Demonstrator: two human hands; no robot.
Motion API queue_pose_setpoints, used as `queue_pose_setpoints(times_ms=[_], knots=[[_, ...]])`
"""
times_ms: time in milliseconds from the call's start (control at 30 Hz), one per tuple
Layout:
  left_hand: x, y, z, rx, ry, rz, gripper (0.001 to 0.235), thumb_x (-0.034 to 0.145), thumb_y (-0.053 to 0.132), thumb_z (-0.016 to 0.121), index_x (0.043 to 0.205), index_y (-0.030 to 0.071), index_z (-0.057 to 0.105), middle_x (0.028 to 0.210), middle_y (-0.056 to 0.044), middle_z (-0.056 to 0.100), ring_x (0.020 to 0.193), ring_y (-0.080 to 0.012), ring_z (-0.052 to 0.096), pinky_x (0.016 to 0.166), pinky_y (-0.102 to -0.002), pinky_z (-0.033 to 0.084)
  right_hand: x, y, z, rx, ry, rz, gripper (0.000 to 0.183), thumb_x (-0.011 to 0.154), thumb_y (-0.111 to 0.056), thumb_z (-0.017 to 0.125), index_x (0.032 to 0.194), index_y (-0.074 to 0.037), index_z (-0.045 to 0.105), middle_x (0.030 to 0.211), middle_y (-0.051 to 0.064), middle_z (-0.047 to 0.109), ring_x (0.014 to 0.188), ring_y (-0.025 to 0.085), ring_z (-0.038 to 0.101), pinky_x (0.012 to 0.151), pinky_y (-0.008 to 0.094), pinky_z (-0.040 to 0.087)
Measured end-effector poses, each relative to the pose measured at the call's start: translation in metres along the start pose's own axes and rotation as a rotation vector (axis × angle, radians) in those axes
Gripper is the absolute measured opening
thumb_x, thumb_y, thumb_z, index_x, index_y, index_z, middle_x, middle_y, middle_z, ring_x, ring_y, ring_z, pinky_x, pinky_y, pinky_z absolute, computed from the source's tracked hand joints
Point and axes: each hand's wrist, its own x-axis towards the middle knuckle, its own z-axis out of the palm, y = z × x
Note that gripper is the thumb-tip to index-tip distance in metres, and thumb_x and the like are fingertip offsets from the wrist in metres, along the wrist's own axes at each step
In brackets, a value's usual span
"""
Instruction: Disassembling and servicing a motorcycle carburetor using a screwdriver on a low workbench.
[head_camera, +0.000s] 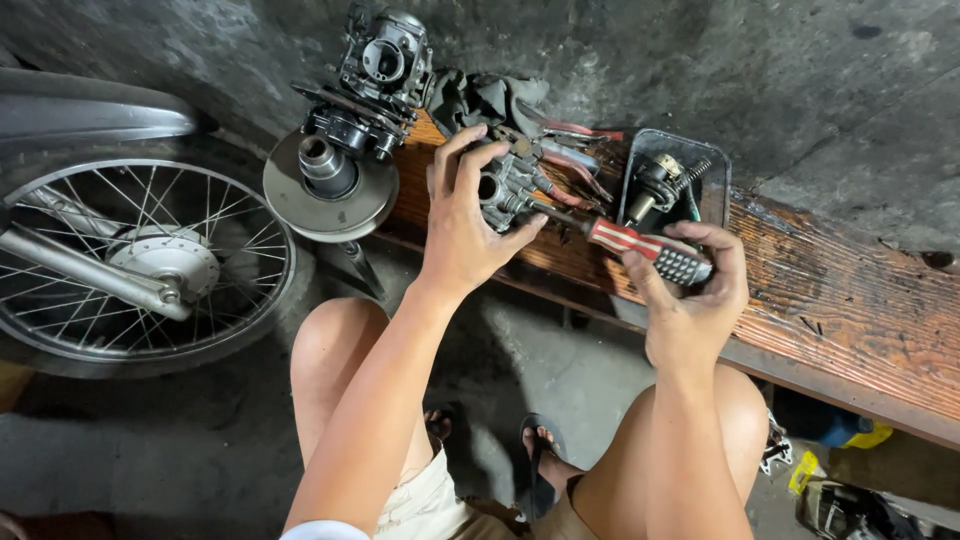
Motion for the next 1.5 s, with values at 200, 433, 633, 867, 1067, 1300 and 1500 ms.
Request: queue_pose_setpoints(times_ms=[200, 433, 633, 867, 1067, 1300, 1500], knots=[[0.0, -0.004, 0.001, 0.009, 0.015, 0.008, 0.076, 0.068, 0.025, 0.095, 0.131, 0.019, 0.053, 0.145, -0.005, 0.042, 0.128, -0.0408, 0.05, 0.103, -0.053, 0.047, 0.006, 0.012, -0.007, 0.037, 0.055, 0.034, 0.05, 0.081, -0.007, 0.096, 0.113, 0.0, 0.058, 0.109, 0.015, 0.066, 0.105, 0.017, 0.068, 0.088, 0.025, 0.06], [0.0, -0.006, 0.002, 0.008, 0.024, 0.025, 0.075, 0.069, 0.026, 0.095, 0.131, 0.02, 0.053, 0.143, -0.005, 0.043, 0.126, -0.0366, 0.051, 0.103, -0.049, 0.045, 0.008, 0.013, -0.014, 0.041, 0.118, 0.026, 0.047, 0.082, -0.002, 0.095, 0.11, 0.002, 0.058, 0.106, 0.015, 0.065, 0.1, 0.013, 0.067, 0.087, 0.022, 0.059], [-0.001, -0.006, 0.004, 0.014, 0.04, 0.04, 0.076, 0.068, 0.027, 0.096, 0.13, 0.02, 0.053, 0.142, -0.005, 0.045, 0.125, -0.0352, 0.053, 0.102, -0.048, 0.044, 0.013, 0.009, -0.015, 0.025, 0.111, -0.073, 0.048, 0.081, -0.003, 0.097, 0.107, 0.002, 0.057, 0.101, 0.018, 0.066, 0.097, 0.017, 0.068, 0.083, 0.027, 0.059], [0.0, 0.0, 0.001, 0.002, 0.033, 0.016, 0.077, 0.067, 0.021, 0.096, 0.131, 0.02, 0.054, 0.144, -0.006, 0.043, 0.122, -0.0411, 0.052, 0.098, -0.052, 0.05, 0.025, -0.036, 0.016, -0.127, -0.136, -0.062, 0.01, 0.088, 0.0, 0.07, 0.097, -0.002, 0.075, 0.071, 0.015, 0.065, 0.064, 0.019, 0.065, 0.065, 0.031, 0.05], [0.0, -0.003, 0.002, 0.004, 0.048, 0.016, 0.078, 0.065, 0.022, 0.096, 0.131, 0.02, 0.054, 0.144, -0.005, 0.043, 0.12, -0.0436, 0.054, 0.095, -0.055, 0.053, 0.036, -0.039, 0.054, -0.603, -0.429, 0.038, 0.019, 0.086, -0.019, 0.079, 0.103, -0.023, 0.083, 0.078, 0.013, 0.074, 0.078, 0.036, 0.073, 0.067, 0.043, 0.053], [0.002, 0.0, 0.0, -0.006, 0.027, -0.015, 0.078, 0.065, 0.02, 0.095, 0.132, 0.022, 0.054, 0.144, -0.003, 0.042, 0.122, -0.0456, 0.052, 0.092, -0.057, 0.057, 0.039, -0.017, 0.061, -0.788, -0.418, -0.029, 0.013, 0.085, -0.025, 0.081, 0.097, -0.024, 0.083, 0.076, 0.011, 0.074, 0.081, 0.04, 0.073, 0.063, 0.05, 0.056], [0.001, -0.008, -0.004, -0.067, 0.048, -0.067, 0.078, 0.065, 0.02, 0.091, 0.133, 0.022, 0.052, 0.144, -0.003, 0.042, 0.123, -0.0462, 0.052, 0.089, -0.059, 0.058, 0.042, -0.016, 0.05, -0.731, -0.354, -0.204, 0.006, 0.089, -0.016, 0.082, 0.094, -0.014, 0.083, 0.075, 0.015, 0.072, 0.081, 0.04, 0.073, 0.06, 0.045, 0.052]])
